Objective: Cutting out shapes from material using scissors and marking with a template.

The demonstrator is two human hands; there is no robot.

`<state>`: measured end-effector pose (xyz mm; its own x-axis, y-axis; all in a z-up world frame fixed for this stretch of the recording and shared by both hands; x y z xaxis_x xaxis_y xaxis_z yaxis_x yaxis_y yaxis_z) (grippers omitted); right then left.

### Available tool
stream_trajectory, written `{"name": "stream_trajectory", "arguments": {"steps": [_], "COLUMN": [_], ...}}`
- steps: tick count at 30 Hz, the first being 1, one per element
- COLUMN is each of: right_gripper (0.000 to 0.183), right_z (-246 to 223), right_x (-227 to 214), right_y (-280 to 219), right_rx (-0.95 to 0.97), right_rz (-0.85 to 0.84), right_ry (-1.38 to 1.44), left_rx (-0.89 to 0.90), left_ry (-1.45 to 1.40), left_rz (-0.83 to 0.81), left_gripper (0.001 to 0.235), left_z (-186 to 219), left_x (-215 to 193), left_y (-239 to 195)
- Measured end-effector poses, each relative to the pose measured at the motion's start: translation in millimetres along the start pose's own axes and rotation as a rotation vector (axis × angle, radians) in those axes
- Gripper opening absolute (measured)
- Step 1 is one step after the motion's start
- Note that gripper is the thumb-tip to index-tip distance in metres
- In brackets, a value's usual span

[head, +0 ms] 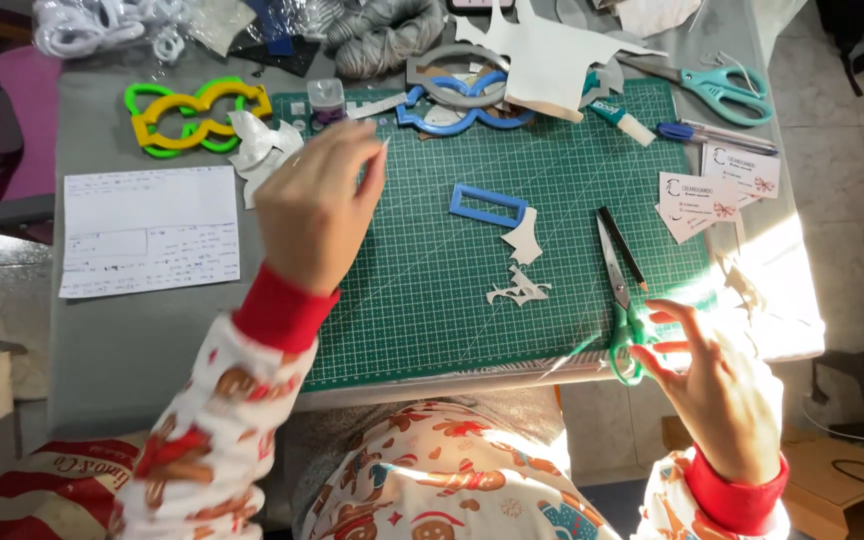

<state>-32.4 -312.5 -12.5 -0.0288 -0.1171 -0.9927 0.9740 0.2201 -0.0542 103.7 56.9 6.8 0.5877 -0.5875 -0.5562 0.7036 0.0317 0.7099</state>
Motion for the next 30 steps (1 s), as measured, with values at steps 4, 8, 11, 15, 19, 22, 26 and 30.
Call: {"name": "stream_trajectory", "arguments": {"steps": [4, 8, 11, 15, 19, 22, 26, 30], "right_gripper": [0.046, 0.056, 0.082, 0.074, 0.025, 0.023, 0.028, 0.027], "right_z": [-17.4, -57.2, -74.7, -82.2, -88.0, -79.8, -77.8, -75.6], "right_x": [2.0, 4.6, -3.8, 8.9, 13.1, 31.7, 38.6, 21.1], "right_y": [13.6, 42.7, 73.8, 94.5, 81.1, 68.5, 61.7, 64.5], "right_rx": [-0.137, -0.231, -0.317, -0.446, -0.476, -0.393, -0.359, -0.312], "right_rz": [0.273, 0.487, 0.295, 0.373, 0.433, 0.414, 0.388, 0.418], "right_ry": [0.368, 0.52, 0.568, 0.501, 0.447, 0.502, 0.552, 0.589], "left_rx": [0.251, 0.085, 0.055, 0.14, 0.169, 0.185, 0.197, 0.218], "left_ry": [0.291, 0.281, 0.167, 0.038, -0.115, -0.138, -0.13, -0.217], "left_rz": [0.142, -0.179, -0.269, -0.224, -0.267, -0.286, -0.324, -0.364], "left_gripper": [0.012, 0.02, 0.024, 0.024, 0.028, 0.025, 0.022, 0.019], "left_z": [-24.8, -25.2, -25.0, -25.6, -8.9, -6.2, -9.4, -6.0], "left_x": [74.5, 89.5, 79.1, 82.7, 75.2, 75.8, 86.7, 79.5], "left_y": [5.6, -8.5, -23.0, -44.0, -41.5, -44.8, -57.5, -55.7]}}
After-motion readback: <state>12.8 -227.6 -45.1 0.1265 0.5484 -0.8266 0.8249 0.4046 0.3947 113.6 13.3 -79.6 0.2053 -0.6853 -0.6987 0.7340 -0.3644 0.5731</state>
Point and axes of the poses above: each hand's wrist, its own y-axis towards the middle knuckle, its own x-axis out of the palm, z = x × y, the point moved 4 cm from there along y, towards the middle knuckle, and after that the axes turned 13 degrees about -x, right-handed, at the moved point
